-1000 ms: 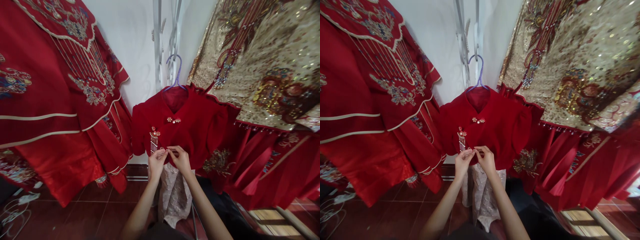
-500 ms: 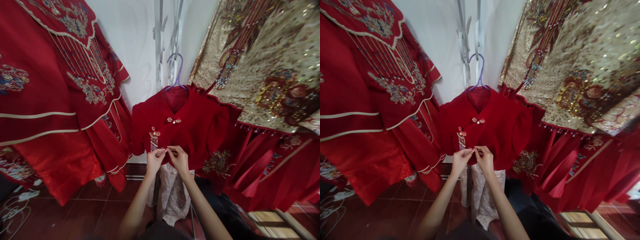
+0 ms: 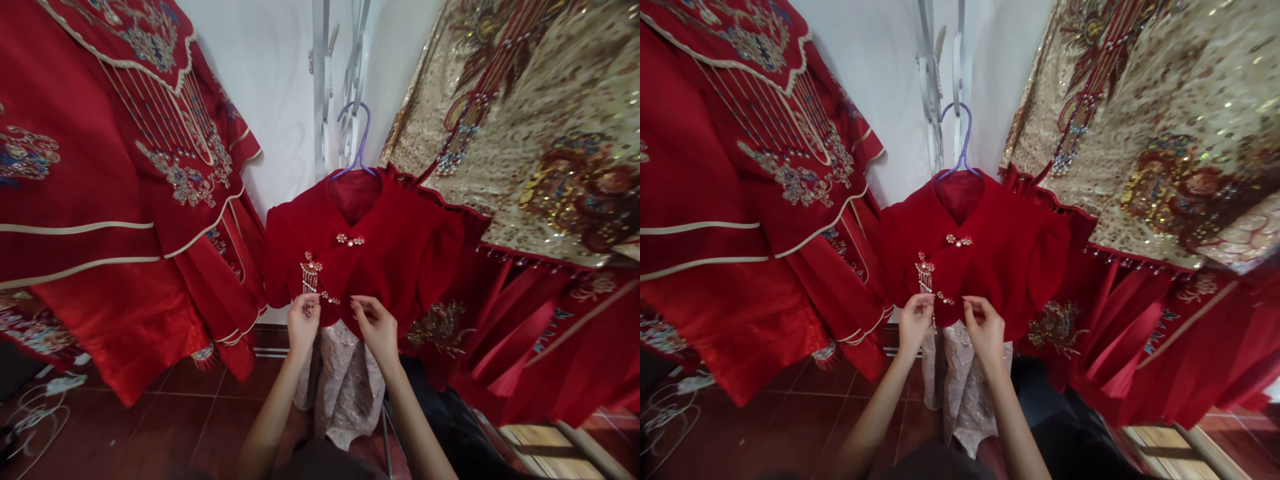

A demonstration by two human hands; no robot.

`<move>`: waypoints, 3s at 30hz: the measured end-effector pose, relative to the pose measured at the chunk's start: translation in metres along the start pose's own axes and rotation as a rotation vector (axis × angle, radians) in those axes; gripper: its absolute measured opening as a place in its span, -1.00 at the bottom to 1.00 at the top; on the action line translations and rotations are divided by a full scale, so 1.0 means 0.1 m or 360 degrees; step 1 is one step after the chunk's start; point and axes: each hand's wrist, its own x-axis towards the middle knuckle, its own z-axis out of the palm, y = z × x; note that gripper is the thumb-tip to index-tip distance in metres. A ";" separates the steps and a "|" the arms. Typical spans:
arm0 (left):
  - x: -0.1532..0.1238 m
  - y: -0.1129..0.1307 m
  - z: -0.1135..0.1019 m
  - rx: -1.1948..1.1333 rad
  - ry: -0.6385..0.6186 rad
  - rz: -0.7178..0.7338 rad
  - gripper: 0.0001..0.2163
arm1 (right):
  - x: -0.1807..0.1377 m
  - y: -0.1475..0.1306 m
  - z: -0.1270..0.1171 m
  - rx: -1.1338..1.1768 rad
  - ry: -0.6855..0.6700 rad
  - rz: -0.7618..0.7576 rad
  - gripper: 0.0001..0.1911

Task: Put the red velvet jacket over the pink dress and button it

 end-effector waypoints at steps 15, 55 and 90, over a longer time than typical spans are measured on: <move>0.02 0.01 0.04 0.0498 -0.0280 0.0486 -0.88 | 0.08 0.29 0.33 0.0098 -0.0190 -0.0072 -0.72; 0.65 0.43 0.11 -0.0771 0.0186 -0.0313 -0.74 | 0.07 -0.18 -0.03 0.0562 -0.0672 0.0186 -0.70; 1.40 1.56 -0.02 0.0746 -0.0927 0.1513 -0.82 | 0.06 -0.71 -0.78 0.0175 -0.1702 0.0033 -0.59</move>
